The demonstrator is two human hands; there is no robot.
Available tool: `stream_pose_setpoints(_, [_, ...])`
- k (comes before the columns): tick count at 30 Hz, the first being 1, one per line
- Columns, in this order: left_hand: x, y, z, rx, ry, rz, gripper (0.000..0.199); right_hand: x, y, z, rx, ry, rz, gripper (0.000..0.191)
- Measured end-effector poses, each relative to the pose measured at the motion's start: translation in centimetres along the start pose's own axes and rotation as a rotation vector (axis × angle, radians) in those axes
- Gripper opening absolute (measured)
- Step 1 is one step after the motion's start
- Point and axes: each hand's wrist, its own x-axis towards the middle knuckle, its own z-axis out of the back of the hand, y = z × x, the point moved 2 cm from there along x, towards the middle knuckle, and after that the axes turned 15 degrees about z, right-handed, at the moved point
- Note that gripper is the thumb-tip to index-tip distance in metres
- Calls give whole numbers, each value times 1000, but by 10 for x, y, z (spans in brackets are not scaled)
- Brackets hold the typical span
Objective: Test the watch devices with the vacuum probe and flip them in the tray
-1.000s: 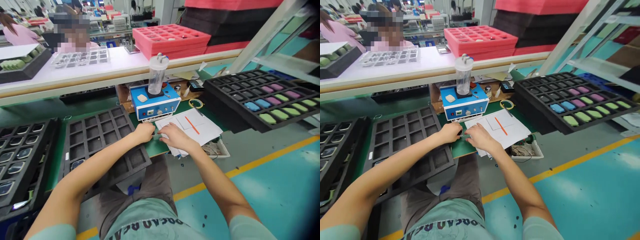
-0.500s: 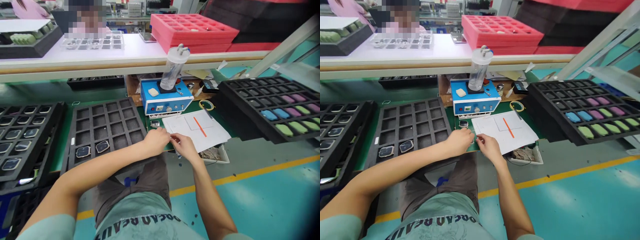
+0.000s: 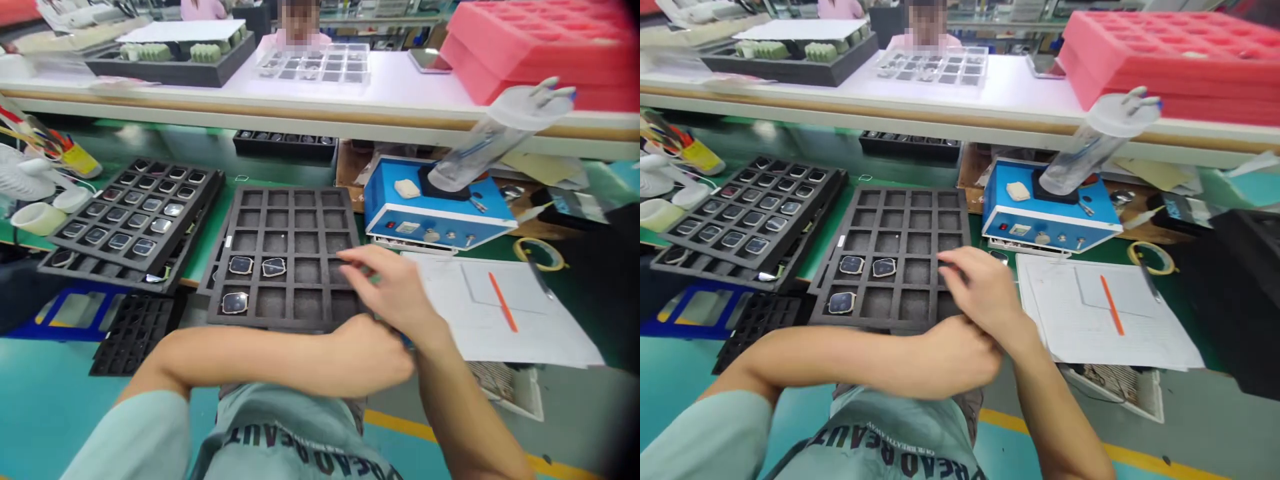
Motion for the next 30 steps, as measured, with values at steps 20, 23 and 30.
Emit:
stream_pose_setpoints(20, [-139, 198, 26, 127, 42, 824, 25, 54, -5, 4, -145, 218, -36, 27])
stream_pose_setpoints(23, [-140, 210, 19, 69, -42, 735, 29, -22, -48, 69, -352, 26, -396, 32])
stream_pose_setpoints(30, [-136, 210, 38, -125, -253, 642, 19, -99, -121, 77, -456, 214, -626, 25])
